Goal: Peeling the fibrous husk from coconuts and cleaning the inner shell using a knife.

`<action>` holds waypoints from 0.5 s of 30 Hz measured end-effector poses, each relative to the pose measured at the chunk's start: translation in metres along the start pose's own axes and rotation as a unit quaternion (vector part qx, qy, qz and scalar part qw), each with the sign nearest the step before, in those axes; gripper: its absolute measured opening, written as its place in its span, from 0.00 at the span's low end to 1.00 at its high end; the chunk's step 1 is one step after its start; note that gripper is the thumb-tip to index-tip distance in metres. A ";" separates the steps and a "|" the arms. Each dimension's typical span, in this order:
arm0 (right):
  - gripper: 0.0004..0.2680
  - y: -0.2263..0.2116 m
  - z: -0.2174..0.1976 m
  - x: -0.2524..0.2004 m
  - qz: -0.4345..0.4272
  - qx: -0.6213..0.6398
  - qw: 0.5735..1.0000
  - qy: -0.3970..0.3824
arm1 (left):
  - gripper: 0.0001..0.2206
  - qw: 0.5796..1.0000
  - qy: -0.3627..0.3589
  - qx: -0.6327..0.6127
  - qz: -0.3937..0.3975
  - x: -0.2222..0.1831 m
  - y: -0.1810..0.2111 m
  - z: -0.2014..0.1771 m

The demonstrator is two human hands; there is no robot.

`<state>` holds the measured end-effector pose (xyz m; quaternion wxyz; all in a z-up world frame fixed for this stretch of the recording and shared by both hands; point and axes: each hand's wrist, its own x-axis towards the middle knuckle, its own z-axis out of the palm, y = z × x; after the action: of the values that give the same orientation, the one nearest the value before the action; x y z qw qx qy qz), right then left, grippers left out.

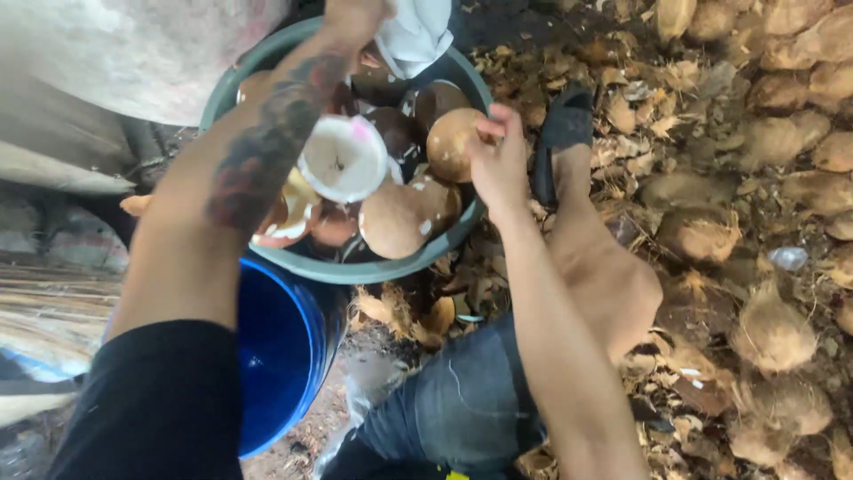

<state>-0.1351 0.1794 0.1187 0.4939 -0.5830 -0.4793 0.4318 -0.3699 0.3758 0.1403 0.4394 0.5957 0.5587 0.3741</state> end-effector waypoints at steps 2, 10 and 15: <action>0.17 0.014 -0.001 -0.002 -0.028 -0.020 0.999 0.031 | 0.14 1.000 0.020 0.003 -0.002 0.023 -0.036 0.012; 0.18 0.038 -0.033 0.006 -0.008 -0.080 0.997 -0.013 | 0.15 0.997 0.069 0.039 0.007 0.088 -0.140 0.085; 0.17 0.034 -0.028 0.009 0.077 -0.049 0.996 -0.003 | 0.15 0.980 0.104 0.169 0.016 0.075 -0.138 0.087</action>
<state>-0.1017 0.1815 0.0888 0.4284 -0.6409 -0.4547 0.4461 -0.3278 0.4394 -0.0218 0.2658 0.6283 0.6468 0.3410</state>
